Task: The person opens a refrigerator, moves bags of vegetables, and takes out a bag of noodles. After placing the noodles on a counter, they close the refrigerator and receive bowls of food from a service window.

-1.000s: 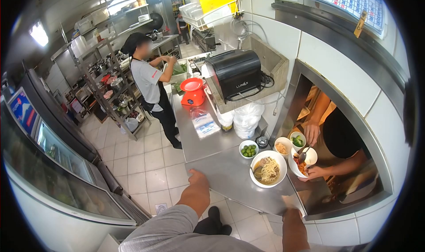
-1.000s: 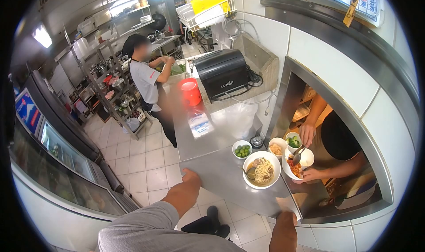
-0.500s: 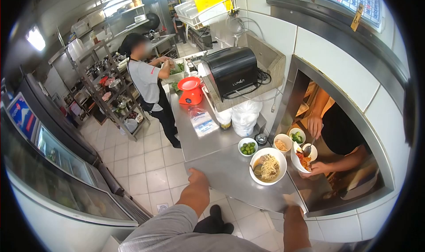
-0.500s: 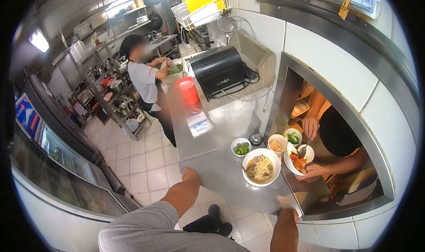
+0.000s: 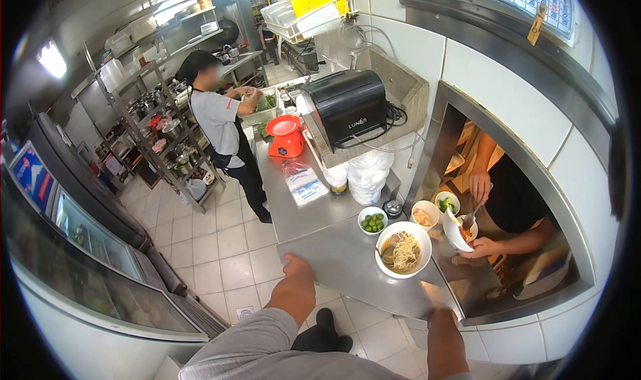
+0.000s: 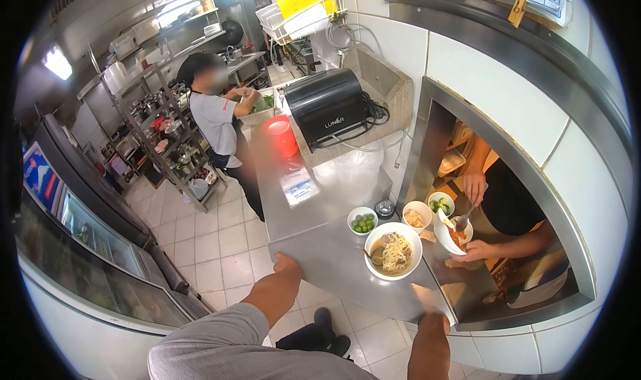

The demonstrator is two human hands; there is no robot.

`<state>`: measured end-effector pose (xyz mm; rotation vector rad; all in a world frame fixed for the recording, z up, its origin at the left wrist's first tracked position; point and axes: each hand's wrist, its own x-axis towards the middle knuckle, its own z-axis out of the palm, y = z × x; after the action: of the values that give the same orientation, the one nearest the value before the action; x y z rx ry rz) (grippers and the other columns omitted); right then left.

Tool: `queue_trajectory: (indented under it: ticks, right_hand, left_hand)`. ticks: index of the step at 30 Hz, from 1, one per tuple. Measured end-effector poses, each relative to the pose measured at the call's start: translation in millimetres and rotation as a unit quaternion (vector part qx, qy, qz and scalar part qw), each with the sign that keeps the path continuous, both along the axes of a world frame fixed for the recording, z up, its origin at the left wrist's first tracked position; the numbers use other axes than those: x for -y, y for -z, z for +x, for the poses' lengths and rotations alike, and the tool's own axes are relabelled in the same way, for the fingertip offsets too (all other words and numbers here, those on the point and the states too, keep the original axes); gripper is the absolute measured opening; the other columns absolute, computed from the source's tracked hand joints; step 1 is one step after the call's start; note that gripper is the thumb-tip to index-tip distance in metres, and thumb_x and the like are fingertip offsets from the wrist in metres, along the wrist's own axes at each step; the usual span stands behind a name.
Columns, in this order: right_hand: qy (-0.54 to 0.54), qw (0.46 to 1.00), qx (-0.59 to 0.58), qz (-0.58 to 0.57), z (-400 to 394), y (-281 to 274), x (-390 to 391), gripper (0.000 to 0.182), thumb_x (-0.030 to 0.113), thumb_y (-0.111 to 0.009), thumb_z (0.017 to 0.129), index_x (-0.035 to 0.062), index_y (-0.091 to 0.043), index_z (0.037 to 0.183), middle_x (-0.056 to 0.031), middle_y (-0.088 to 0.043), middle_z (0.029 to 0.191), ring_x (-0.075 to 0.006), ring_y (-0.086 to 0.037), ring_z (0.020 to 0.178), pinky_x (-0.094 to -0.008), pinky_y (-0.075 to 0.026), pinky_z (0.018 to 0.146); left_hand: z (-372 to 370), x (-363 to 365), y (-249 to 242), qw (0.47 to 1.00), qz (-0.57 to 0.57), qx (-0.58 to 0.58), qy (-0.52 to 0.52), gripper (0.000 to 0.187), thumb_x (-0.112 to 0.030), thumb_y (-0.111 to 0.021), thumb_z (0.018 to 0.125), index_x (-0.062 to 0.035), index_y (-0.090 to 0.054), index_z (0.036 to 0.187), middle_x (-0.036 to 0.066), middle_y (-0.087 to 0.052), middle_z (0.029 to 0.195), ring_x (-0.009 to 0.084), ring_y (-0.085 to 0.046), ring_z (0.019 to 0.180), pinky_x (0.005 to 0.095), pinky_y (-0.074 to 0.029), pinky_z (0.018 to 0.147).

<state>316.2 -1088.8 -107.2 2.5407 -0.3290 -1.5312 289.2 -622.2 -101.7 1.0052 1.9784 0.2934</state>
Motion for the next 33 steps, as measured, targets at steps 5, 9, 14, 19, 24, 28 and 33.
queue_trajectory:
  ticks: [5,9,14,19,24,28,33]
  right_hand:
    - [0.004,1.0,0.0,-0.002,-0.3,0.0,0.9,0.048,0.041,-0.06,0.092,0.0177,-0.06,0.134,-0.0045,-0.054,0.143,-0.0151,-0.055,0.128,-0.0384,-0.045,0.102]
    - [0.009,1.0,0.001,-0.006,-1.3,1.7,3.2,0.048,0.041,-0.06,0.092,0.0178,-0.06,0.134,-0.0045,-0.054,0.144,-0.0149,-0.054,0.128,-0.0384,-0.045,0.103]
    - [0.011,1.0,-0.003,-0.01,-4.8,4.6,5.7,0.049,0.042,-0.059,0.093,0.0178,-0.059,0.135,-0.0045,-0.053,0.144,-0.0145,-0.054,0.128,-0.0384,-0.044,0.103]
    - [0.022,1.0,-0.001,-0.012,-9.4,7.4,7.9,0.05,0.043,-0.058,0.093,0.0179,-0.059,0.136,-0.0046,-0.053,0.145,-0.0142,-0.054,0.129,-0.0384,-0.044,0.103]
    - [0.039,0.999,0.007,-0.014,-11.4,11.3,14.0,0.05,0.044,-0.058,0.094,0.0179,-0.059,0.137,-0.0046,-0.052,0.146,-0.0139,-0.053,0.129,-0.0385,-0.044,0.104]
    - [0.073,0.997,0.013,-0.025,-18.2,24.0,23.0,0.051,0.045,-0.057,0.094,0.018,-0.058,0.137,-0.0046,-0.052,0.147,-0.0137,-0.053,0.129,-0.0385,-0.043,0.104]
    - [0.215,0.972,0.051,-0.075,-28.8,0.9,16.7,0.051,0.047,-0.052,0.095,0.0159,-0.06,0.134,-0.0071,-0.055,0.143,-0.0148,-0.055,0.128,-0.0386,-0.043,0.104]
  left_hand:
    - [0.6,-0.2,1.3,1.0,-0.004,0.003,0.0,0.085,-0.066,-0.023,0.09,0.0044,-0.062,0.119,0.023,-0.068,0.115,0.0417,-0.065,0.106,0.0524,-0.047,0.096]
    - [2.5,-2.0,9.7,1.0,0.004,0.004,-0.002,0.086,-0.067,-0.022,0.09,0.0038,-0.062,0.119,0.023,-0.067,0.115,0.0413,-0.064,0.108,0.0526,-0.047,0.096]
    - [1.1,-2.1,8.0,1.0,-0.001,0.003,0.008,0.086,-0.067,-0.023,0.09,0.0034,-0.062,0.119,0.023,-0.067,0.117,0.0413,-0.063,0.111,0.0525,-0.046,0.098]
    - [1.1,0.0,0.0,1.0,-0.006,-0.006,-0.003,0.084,-0.067,-0.026,0.09,0.0036,-0.063,0.119,0.023,-0.066,0.118,0.0422,-0.063,0.111,0.0525,-0.046,0.097]
    - [2.1,1.7,1.6,1.0,0.0,0.003,-0.003,0.084,-0.067,-0.027,0.09,0.0035,-0.062,0.12,0.023,-0.066,0.12,0.0421,-0.063,0.111,0.0529,-0.046,0.097]
    - [6.5,-6.6,28.0,0.999,0.029,-0.017,-0.007,0.084,-0.068,-0.031,0.089,0.0033,-0.061,0.122,0.023,-0.066,0.12,0.0422,-0.063,0.111,0.0532,-0.046,0.097]
    - [11.3,1.6,16.7,0.998,0.013,0.036,-0.049,0.083,-0.066,-0.032,0.09,0.0023,-0.06,0.127,0.021,-0.063,0.127,0.04,-0.06,0.113,0.0517,-0.044,0.099]
